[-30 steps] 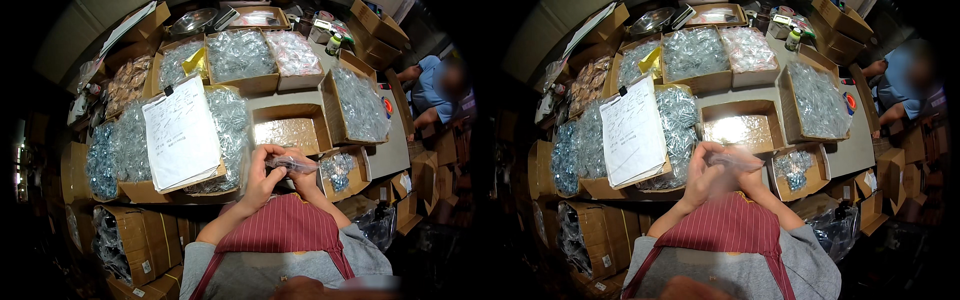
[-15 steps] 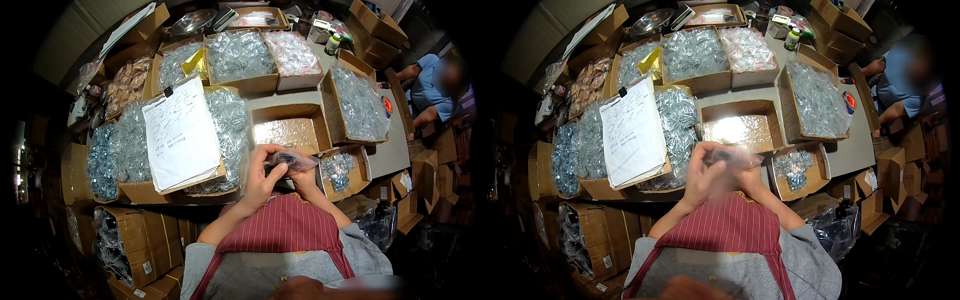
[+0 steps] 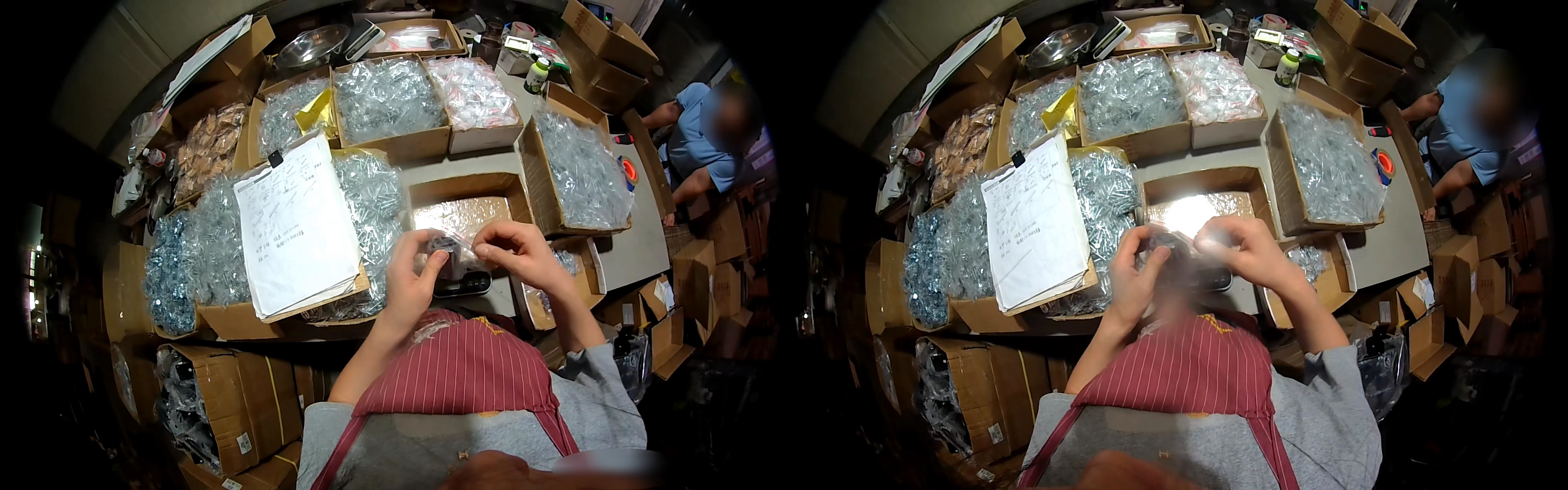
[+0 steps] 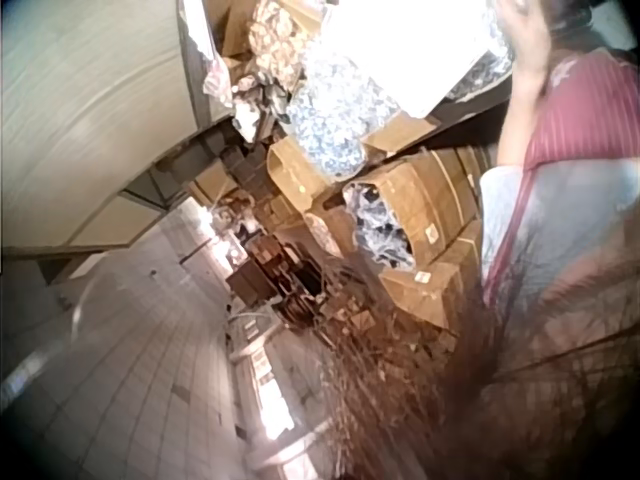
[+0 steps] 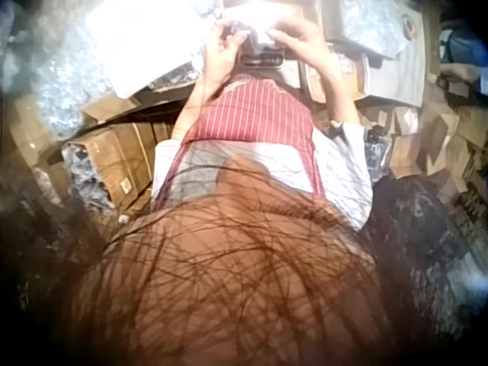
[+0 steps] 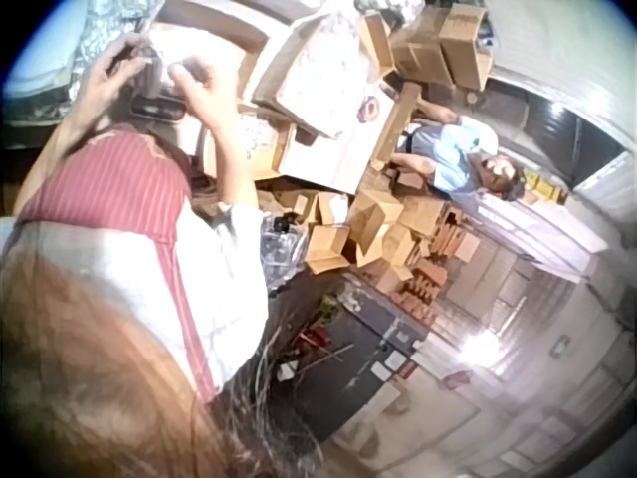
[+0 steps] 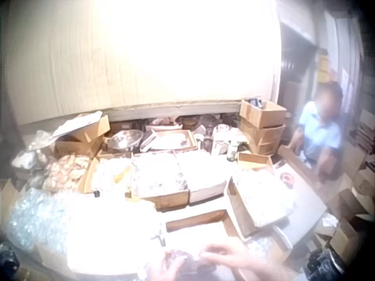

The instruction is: The person handles small metallic items, places them into clear plastic bags, and arranges the bags into cardboard boxes. The person also moves boxes and uses a digital scale to weigh items during the process.

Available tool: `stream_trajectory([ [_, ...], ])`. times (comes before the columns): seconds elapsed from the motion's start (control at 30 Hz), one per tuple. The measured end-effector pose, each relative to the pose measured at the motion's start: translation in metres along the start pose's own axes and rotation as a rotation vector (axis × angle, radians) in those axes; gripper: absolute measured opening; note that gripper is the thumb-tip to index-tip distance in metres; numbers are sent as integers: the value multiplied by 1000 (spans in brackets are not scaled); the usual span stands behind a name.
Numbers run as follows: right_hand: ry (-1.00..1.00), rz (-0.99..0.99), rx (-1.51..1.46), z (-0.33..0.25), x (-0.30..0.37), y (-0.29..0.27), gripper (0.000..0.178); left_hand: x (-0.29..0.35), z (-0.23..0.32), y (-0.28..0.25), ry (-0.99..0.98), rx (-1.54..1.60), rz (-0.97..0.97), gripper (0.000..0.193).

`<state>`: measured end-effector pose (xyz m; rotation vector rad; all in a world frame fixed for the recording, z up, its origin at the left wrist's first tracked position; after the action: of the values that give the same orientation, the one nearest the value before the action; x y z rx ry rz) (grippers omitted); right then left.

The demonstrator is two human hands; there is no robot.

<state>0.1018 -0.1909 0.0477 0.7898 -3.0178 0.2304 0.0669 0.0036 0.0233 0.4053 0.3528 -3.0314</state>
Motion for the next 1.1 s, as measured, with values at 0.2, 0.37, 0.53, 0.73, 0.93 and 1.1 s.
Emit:
stream_trajectory([
  [0.2, 355, -259, -207, 21, -6, 8, 12, 2, 4, 4, 95, -198, 34, 23],
  [0.37, 338, -339, -425, 30, -7, 24, 14, 8, -3, 0, -129, -260, 4, 19],
  [0.53, 370, -269, -168, 38, -4, 49, 16, 20, -25, 17, -394, -3, -298, 27],
  [0.73, 244, -165, -315, 62, 2, 54, 14, 22, -19, 20, -468, 232, -335, 24],
  [0.93, 215, 43, -557, 36, 11, 59, 24, 25, -5, 20, -310, 389, -178, 20],
  [1.1, 93, 164, -309, 35, 15, 48, 23, 25, 9, 13, -202, 283, -93, 18],
])
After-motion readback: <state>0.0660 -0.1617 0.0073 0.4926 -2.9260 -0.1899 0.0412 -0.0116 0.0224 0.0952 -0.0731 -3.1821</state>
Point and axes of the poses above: each hand's wrist, its own x-axis away from the middle knuckle, its own y-axis out of the palm, z = x × y, the point moved 6 cm from there along -x, towards the middle knuckle, and after that the axes turned 3 degrees about -x, right-handed, at the moved point
